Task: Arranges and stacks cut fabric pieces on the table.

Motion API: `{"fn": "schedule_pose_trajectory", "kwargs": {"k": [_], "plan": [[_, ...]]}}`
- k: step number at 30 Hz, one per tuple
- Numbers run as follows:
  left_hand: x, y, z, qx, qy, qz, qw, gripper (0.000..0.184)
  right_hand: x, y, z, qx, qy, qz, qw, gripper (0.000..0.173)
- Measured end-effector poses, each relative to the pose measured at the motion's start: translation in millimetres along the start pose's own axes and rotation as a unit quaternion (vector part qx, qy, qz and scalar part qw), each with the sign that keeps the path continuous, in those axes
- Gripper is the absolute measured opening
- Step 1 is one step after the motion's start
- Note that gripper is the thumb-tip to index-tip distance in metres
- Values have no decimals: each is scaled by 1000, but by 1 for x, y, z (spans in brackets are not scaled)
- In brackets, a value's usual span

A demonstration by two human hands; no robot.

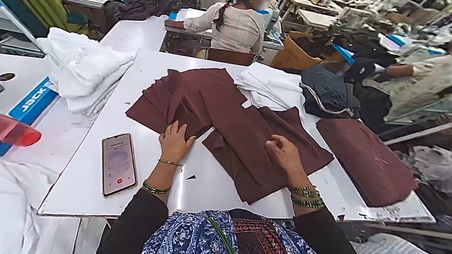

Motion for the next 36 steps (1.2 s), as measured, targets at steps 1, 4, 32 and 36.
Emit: {"fn": "schedule_pose_trajectory", "kwargs": {"k": [1, 4, 32, 36], "plan": [[1, 0, -1, -6, 6, 7, 1000, 61, 9, -4, 2, 24, 33, -15, 999, 41], [0, 4, -1, -23, -9, 0, 1000, 68, 40, 48, -10, -129, 38, -73, 988, 31], [33, -53, -70, 86, -64, -210, 972, 34, 56, 41, 1, -102, 149, 91, 979, 35], [30, -20, -78, 41, -121, -312, 942, 30, 63, 50, 53, -144, 132, -106, 975, 53]]}}
Point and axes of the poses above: each hand's wrist, its own z-axis towards the middle knuckle, its own x-axis out of the palm, y = z × x, the point moved 8 cm from there along z, towards the middle knuckle, and after that the axes turned 4 degrees about y, right-handed, at the moved point
